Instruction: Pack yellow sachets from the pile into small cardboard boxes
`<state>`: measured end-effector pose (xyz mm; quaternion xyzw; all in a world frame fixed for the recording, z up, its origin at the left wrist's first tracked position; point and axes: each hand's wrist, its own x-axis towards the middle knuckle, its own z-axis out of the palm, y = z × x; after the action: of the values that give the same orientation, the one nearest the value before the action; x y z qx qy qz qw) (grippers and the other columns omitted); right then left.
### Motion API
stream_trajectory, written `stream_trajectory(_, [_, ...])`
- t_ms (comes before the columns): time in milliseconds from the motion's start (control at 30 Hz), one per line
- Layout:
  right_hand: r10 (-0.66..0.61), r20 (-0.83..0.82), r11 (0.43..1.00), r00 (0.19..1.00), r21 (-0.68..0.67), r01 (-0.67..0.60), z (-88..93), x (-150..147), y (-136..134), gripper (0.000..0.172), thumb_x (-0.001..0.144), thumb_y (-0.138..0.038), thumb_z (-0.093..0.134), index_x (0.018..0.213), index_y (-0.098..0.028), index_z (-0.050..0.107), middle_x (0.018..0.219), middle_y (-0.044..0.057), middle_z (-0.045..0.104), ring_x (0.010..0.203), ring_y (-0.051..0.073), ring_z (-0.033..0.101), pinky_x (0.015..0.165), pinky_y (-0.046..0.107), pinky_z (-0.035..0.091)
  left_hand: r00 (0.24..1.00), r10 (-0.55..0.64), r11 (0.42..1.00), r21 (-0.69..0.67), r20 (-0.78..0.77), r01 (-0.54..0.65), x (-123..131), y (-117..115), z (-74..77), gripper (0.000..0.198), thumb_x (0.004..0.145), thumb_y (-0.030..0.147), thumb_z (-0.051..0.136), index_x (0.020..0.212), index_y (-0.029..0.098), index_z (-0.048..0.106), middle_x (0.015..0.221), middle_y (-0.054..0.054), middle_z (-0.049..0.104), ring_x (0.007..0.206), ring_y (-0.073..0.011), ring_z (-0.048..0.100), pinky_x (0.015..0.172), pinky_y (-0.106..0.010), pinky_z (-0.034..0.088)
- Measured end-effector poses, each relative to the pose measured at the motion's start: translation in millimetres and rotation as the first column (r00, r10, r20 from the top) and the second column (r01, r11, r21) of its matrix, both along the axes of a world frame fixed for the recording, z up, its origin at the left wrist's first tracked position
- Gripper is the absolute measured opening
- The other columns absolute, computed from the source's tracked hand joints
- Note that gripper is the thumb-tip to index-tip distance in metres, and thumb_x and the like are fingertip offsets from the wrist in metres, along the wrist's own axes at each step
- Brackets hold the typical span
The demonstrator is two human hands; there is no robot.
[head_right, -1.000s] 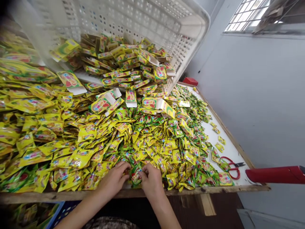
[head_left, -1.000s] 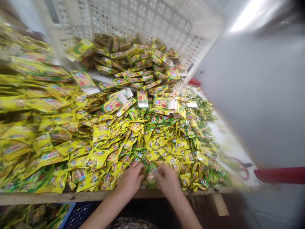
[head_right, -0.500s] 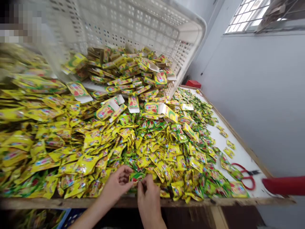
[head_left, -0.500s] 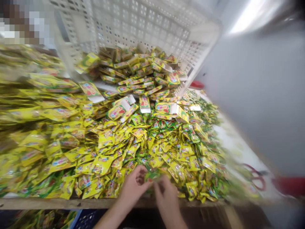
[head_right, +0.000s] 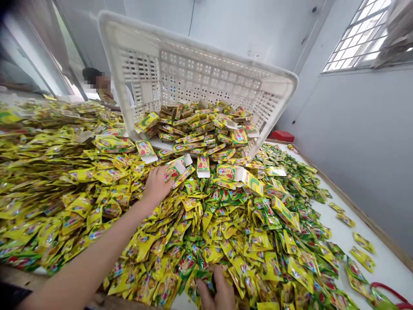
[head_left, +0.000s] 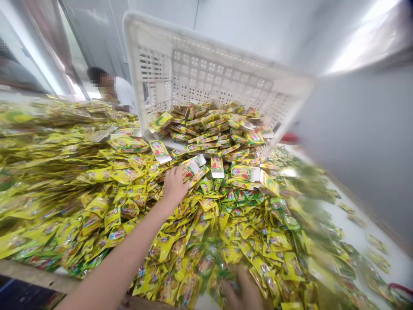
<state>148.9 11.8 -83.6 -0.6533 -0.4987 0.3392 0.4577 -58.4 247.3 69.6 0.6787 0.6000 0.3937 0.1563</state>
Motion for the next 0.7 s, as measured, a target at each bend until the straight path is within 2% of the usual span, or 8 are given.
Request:
stream_trajectory(67, [0.017, 0.037, 0.999, 0.999, 0.029, -0.018, -7.8, -1, -3, 0.044, 0.074, -0.068, 0.06, 0.082, -0.025, 0.066, 0.063, 0.006, 0.069, 0.057, 0.025, 0.066, 0.053, 0.03, 0.052, 0.998, 0.043, 0.999, 0.027, -0.042, -0.042, -5, 32, 10.8, 0.04, 0.073, 0.017, 0.066, 0.112, 0.012, 0.061, 0.119, -0.017, 0.06, 0.118, -0.0339, 0.048, 0.102, -0.045, 0.034])
stream_trajectory(133, [0.044, 0.03, 0.998, 0.999, 0.053, -0.045, -1.5, 2, -4, 0.043, 0.075, -0.066, 0.061, 0.083, -0.024, 0.069, 0.065, 0.005, 0.07, 0.06, 0.025, 0.067, 0.056, 0.029, 0.053, 0.996, 0.054, 0.998, 0.038, -0.066, -0.051, -7, 39, 16.7, 0.03, 0.073, 0.018, 0.067, 0.102, 0.012, 0.064, 0.109, -0.015, 0.063, 0.108, -0.031, 0.053, 0.096, -0.04, 0.039])
stream_trajectory(200, [0.049, -0.005, 0.996, 0.999, 0.077, -0.048, 19.7, 8, -1, 0.039, 0.079, -0.06, 0.062, 0.086, -0.023, 0.071, 0.068, 0.004, 0.071, 0.062, 0.023, 0.067, 0.058, 0.027, 0.053, 0.995, 0.066, 0.996, 0.055, -0.072, -0.063, -7, 20, 15.7, 0.021, 0.079, 0.025, 0.062, 0.097, 0.014, 0.065, 0.101, -0.011, 0.064, 0.098, -0.0266, 0.057, 0.089, -0.035, 0.042])
stream_trajectory(267, [0.007, -0.015, 0.992, 1.0, 0.125, -0.005, 50.5, 16, 6, 0.028, 0.083, -0.048, 0.064, 0.09, -0.022, 0.071, 0.075, 0.003, 0.072, 0.066, 0.02, 0.067, 0.061, 0.025, 0.053, 0.998, 0.045, 0.998, 0.041, -0.052, -0.043, -3, -20, 5.0, 0.024, 0.086, 0.034, 0.056, 0.098, 0.016, 0.065, 0.092, -0.006, 0.065, 0.086, -0.0228, 0.058, 0.079, -0.031, 0.044])
stream_trajectory(333, [-0.049, -0.012, 0.968, 0.999, 0.244, 0.051, 81.0, 22, 16, 0.018, 0.086, -0.036, 0.064, 0.098, -0.023, 0.07, 0.09, 0.005, 0.072, 0.08, 0.02, 0.067, 0.071, 0.026, 0.053, 0.992, -0.125, 0.988, -0.089, 0.029, 0.128, 8, -72, -16.8, 0.028, 0.086, 0.043, 0.057, 0.1, 0.02, 0.066, 0.085, -0.001, 0.067, 0.077, -0.0196, 0.06, 0.07, -0.026, 0.046])
stream_trajectory(433, [0.006, 0.042, 0.926, 0.999, 0.378, -0.021, 106.7, 24, 31, 0.016, 0.088, -0.026, 0.062, 0.103, -0.023, 0.067, 0.096, 0.006, 0.069, 0.088, 0.02, 0.065, 0.079, 0.03, 0.052, 0.848, -0.379, 0.794, -0.34, 0.369, 0.503, 35, -145, -65.2, 0.029, 0.086, 0.043, 0.059, 0.107, 0.025, 0.067, 0.091, -0.001, 0.072, 0.083, -0.0212, 0.065, 0.071, -0.026, 0.05])
stream_trajectory(567, [0.189, 0.241, 0.911, 0.952, 0.319, -0.262, 95.7, 17, 35, 0.02, 0.086, -0.017, 0.062, 0.104, -0.024, 0.068, 0.094, 0.005, 0.068, 0.089, 0.02, 0.062, 0.08, 0.031, 0.049, 0.719, -0.217, 0.782, -0.324, 0.66, 0.533, 59, -192, -122.3, 0.028, 0.084, 0.041, 0.063, 0.102, 0.02, 0.067, 0.096, -0.005, 0.072, 0.095, -0.0246, 0.065, 0.085, -0.031, 0.05])
stream_trajectory(700, [0.226, 0.341, 0.939, 0.913, 0.172, -0.297, 80.2, 17, 27, 0.026, 0.08, -0.01, 0.062, 0.102, -0.022, 0.069, 0.092, 0.005, 0.064, 0.084, 0.019, 0.061, 0.075, 0.027, 0.048, 0.713, -0.172, 0.765, -0.364, 0.68, 0.532, 57, -199, -140.5, 0.029, 0.086, 0.041, 0.062, 0.105, 0.02, 0.067, 0.099, -0.006, 0.072, 0.094, -0.0239, 0.065, 0.084, -0.031, 0.05])
